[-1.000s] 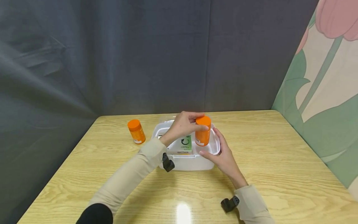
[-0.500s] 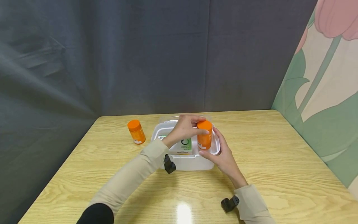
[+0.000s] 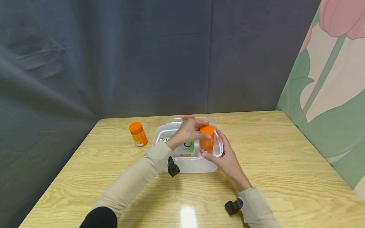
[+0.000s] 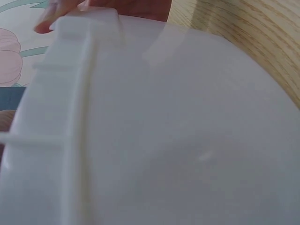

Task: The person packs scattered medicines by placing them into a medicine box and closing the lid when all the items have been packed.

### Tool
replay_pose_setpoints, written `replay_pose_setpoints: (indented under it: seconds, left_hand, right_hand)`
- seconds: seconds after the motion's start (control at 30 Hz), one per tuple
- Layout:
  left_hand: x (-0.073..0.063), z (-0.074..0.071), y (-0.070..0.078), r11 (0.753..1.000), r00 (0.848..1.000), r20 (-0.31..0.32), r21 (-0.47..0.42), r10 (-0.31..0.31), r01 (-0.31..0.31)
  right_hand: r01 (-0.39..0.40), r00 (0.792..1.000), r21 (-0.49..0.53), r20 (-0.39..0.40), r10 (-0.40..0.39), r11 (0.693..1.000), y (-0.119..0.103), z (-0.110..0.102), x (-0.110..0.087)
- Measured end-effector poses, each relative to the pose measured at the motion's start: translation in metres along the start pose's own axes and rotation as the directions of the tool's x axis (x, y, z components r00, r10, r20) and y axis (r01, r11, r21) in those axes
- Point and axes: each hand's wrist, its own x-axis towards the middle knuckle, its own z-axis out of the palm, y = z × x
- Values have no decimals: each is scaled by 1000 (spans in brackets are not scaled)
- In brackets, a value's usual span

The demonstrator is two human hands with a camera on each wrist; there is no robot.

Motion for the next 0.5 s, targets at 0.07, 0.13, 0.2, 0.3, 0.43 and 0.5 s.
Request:
replay_pose_setpoints:
  seconds: [0.07,0.13,0.2,0.3,0.43,0.5]
  left_hand:
    - [0,0,-1,1000,1000,1,-3,-4,4]
    - [1,1,-2,1000,1000,5,-1,-8,8]
    - [1,1,-2,1000,1000,8,2,-11,11]
    - [1,1,-2,1000,1000,14,8,-18,18]
    - [1,2,-2,1000,1000,19,19,-23,23]
    - [2,2,-3,999,1000,22,31,-19,18]
  right_hand:
    - [0,1000,-3,-1,0,1000,0,0,0]
    - [-1,1000,-1,1,1,1000,0,1,0]
    - [-2,1000,3,3,2,1000,0,1,0]
    - [-4,1000,5,6,4,1000,-1,0,0]
    - [-4,1000,5,6,4,1000,0,0,0]
    - [-6,1000,2,5,6,1000,0,0,0]
